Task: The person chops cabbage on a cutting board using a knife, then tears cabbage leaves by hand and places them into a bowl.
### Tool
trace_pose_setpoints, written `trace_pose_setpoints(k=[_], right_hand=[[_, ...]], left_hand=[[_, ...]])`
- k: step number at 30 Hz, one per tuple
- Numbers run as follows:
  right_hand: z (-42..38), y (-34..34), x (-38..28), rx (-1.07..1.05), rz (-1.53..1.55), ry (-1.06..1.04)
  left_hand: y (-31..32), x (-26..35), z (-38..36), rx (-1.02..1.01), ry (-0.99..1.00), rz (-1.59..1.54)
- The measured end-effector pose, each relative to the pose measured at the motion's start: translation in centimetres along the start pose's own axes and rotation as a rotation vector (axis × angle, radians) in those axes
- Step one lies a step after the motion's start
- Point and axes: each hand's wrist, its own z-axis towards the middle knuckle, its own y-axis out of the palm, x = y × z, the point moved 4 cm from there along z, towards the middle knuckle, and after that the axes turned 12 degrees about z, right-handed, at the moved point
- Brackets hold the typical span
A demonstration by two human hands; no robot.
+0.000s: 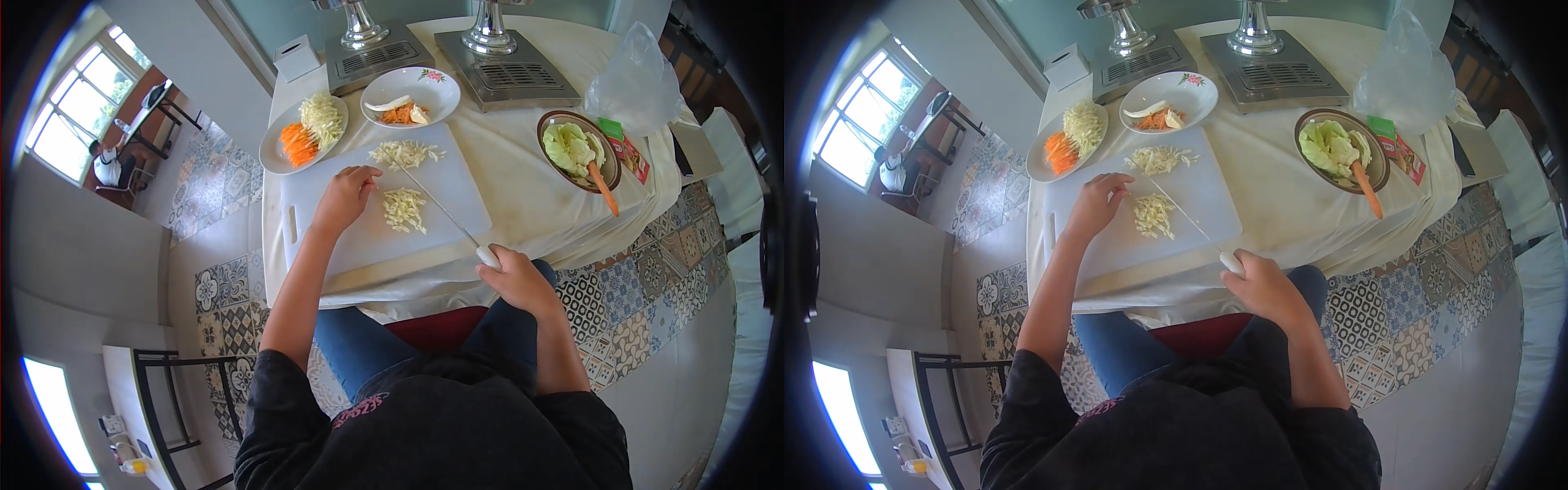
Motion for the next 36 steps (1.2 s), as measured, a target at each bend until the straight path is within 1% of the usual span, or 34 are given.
trace_pose_setpoints(k=[2,5,8,11,14,17,20,23,27,30,32,36], right_hand=[[-0.1,-0.2,0.3,0.034,0.012,-0.029],[-0.2,-0.5,0.7,0.062,0.040,-0.039],[-0.3,-0.6,1.2,0.070,0.047,-0.036],[-0.4,-0.6,1.8,0.052,0.043,-0.024],[-0.3,-0.4,1.7,0.019,0.040,0.003],[-0.2,-0.4,1.7,0.002,0.024,0.007],[-0.2,-0.2,1.9,0.023,0.039,-0.018],[-0.2,-0.2,2.4,0.033,0.033,-0.025],[-0.3,-0.5,3.1,0.066,0.088,-0.030],[-0.1,-0.8,3.8,0.111,0.074,-0.033],[-0.1,-1.1,3.3,0.089,0.073,0.013],[0.3,-1.2,2.7,0.082,0.071,0.047]], left_hand=[[0.2,0.7,0.0,0.039,0.036,0.043],[0.8,1.6,0.0,0.081,0.018,-0.139],[2.2,1.8,0.6,0.029,0.297,-0.101],[2.1,1.8,0.9,-0.126,0.203,-0.245],[1.2,2.9,0.6,-0.228,0.306,-0.162],[-0.2,4.4,-0.4,-0.307,0.316,-0.155],[-0.2,4.3,-1.0,-0.302,0.385,-0.097],[0.1,3.7,-0.9,-0.354,0.295,-0.109],[0.4,3.2,-1.0,-0.273,0.309,-0.116],[0.5,2.6,-1.3,-0.211,0.312,-0.159],[0.5,2.6,-1.5,-0.199,0.292,-0.208],[1.0,2.6,-2.1,-0.063,0.304,-0.209]])
